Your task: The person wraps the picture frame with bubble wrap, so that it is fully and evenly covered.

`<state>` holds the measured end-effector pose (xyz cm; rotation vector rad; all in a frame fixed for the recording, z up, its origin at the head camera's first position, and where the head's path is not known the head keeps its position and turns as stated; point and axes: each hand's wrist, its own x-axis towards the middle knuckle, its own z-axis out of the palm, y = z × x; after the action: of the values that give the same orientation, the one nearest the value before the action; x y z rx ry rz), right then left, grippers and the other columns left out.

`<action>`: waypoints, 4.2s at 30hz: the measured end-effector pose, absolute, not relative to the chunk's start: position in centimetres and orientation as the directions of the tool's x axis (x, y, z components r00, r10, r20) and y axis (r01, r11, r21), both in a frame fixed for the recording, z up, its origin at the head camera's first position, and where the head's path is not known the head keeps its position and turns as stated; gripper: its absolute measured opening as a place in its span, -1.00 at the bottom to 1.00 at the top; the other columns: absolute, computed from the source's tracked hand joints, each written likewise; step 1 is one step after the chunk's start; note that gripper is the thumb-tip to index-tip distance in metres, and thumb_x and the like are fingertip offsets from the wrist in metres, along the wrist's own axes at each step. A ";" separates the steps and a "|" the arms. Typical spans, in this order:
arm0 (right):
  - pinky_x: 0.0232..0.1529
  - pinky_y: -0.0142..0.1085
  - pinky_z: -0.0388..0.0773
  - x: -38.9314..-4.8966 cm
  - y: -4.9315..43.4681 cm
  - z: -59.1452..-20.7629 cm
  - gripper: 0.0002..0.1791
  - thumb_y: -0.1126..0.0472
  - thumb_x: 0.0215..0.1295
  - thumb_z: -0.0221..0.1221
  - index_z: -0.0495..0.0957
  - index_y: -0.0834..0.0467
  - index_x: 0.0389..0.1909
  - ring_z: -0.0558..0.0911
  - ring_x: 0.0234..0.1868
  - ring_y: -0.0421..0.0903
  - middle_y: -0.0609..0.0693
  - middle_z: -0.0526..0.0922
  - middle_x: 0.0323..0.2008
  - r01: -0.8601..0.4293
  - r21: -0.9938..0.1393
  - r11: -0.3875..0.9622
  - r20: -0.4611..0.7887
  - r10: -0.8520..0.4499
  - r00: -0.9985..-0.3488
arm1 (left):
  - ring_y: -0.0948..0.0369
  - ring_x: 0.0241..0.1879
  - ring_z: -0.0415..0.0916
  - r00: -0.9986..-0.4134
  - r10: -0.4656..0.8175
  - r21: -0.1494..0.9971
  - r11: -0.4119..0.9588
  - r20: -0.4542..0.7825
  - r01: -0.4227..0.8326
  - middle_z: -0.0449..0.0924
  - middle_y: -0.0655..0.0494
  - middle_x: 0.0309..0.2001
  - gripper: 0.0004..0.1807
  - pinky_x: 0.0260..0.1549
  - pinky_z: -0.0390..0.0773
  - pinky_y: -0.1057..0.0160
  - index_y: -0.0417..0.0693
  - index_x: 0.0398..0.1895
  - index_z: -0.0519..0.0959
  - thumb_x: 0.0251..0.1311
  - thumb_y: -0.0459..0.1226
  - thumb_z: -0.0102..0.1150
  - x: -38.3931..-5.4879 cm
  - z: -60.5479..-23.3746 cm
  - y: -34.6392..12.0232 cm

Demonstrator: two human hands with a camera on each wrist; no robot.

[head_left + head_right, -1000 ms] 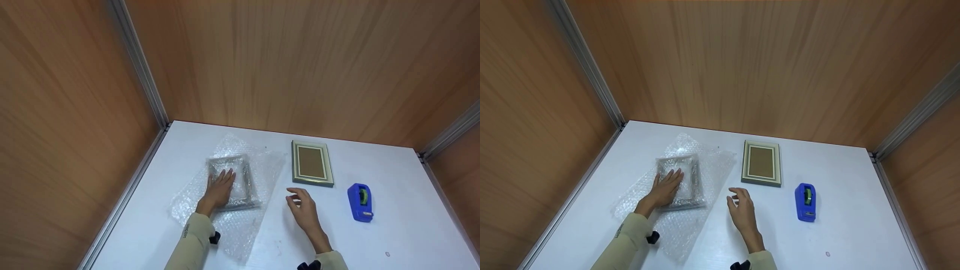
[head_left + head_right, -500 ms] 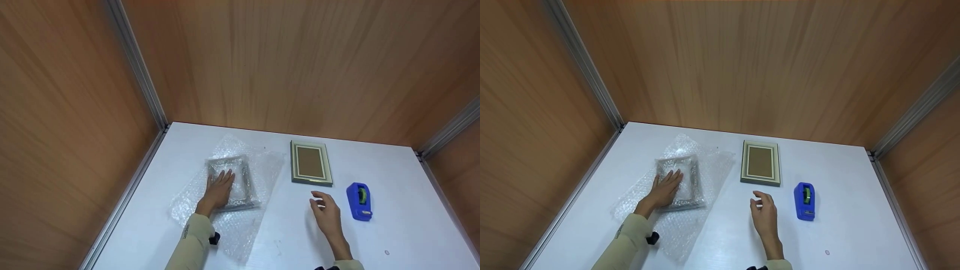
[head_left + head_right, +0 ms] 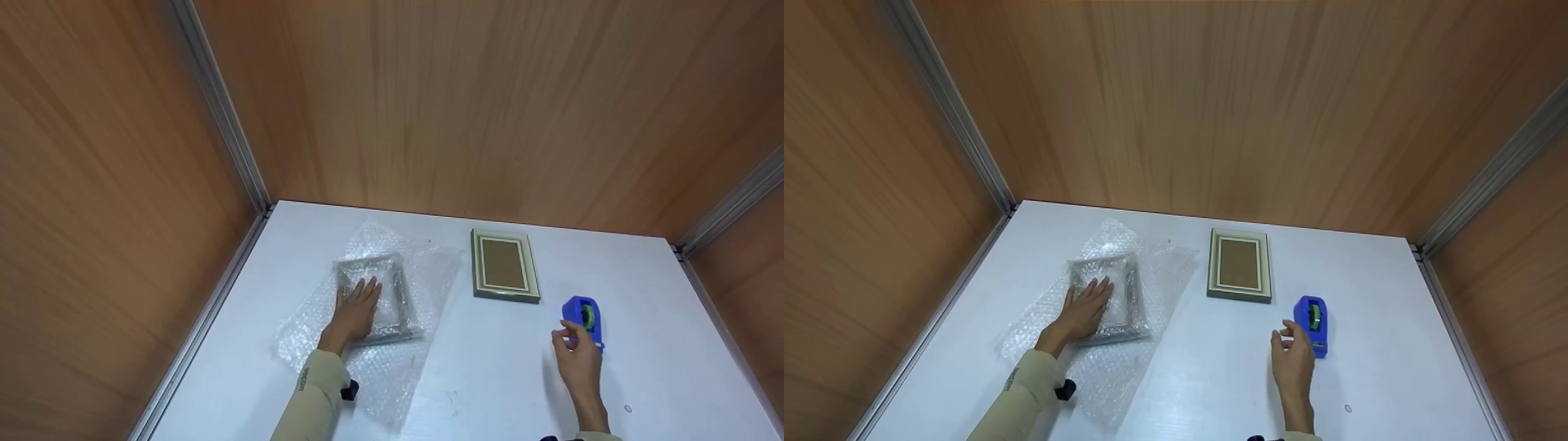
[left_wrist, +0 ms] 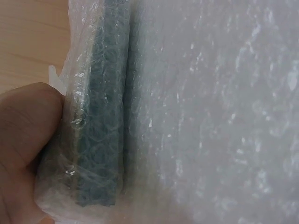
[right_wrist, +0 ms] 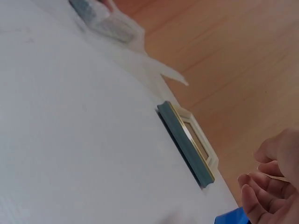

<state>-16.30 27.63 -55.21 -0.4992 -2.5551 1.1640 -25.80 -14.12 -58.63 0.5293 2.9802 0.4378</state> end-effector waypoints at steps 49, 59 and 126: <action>-0.37 -0.28 0.44 -17.9 37.1 -55.2 -0.38 -0.07 0.34 0.06 0.40 0.43 0.08 0.45 -0.32 -0.11 0.00 0.55 -0.38 0.546 -0.730 0.410 -0.402 0.388 -0.829 | -0.03 0.50 -0.11 -0.940 0.339 0.279 0.908 -0.048 0.313 -0.03 0.06 0.52 -0.45 0.38 -0.23 -0.30 -0.01 0.48 0.09 0.45 -0.18 -0.26 -25.9 -58.7 -14.0; -0.36 -0.35 0.48 -17.5 36.6 -56.4 -0.54 -0.09 0.35 0.08 0.48 0.25 -0.07 0.46 -0.37 -0.20 -0.16 0.51 -0.47 0.522 -0.815 0.253 -0.379 0.449 -0.809 | -0.04 0.50 -0.09 -0.940 0.341 0.297 0.900 -0.027 0.319 0.00 0.04 0.51 -0.46 0.38 -0.22 -0.31 -0.03 0.47 0.12 0.45 -0.19 -0.24 -25.8 -58.5 -14.1; -0.40 -0.45 0.65 -14.2 35.2 -59.1 -0.70 0.10 0.34 0.09 0.41 0.30 -0.16 0.67 -0.51 -0.31 -0.17 0.62 -0.58 0.531 -0.847 0.011 -0.421 0.597 -0.683 | -0.02 0.50 -0.10 -0.944 0.328 0.330 0.894 -0.027 0.302 0.00 0.07 0.51 -0.46 0.38 -0.25 -0.30 0.00 0.48 0.11 0.46 -0.19 -0.26 -25.8 -58.8 -14.0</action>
<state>-14.24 35.23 -59.08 -1.2248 -2.1928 1.7916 -25.76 -14.02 -58.80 0.4961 2.9780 0.4990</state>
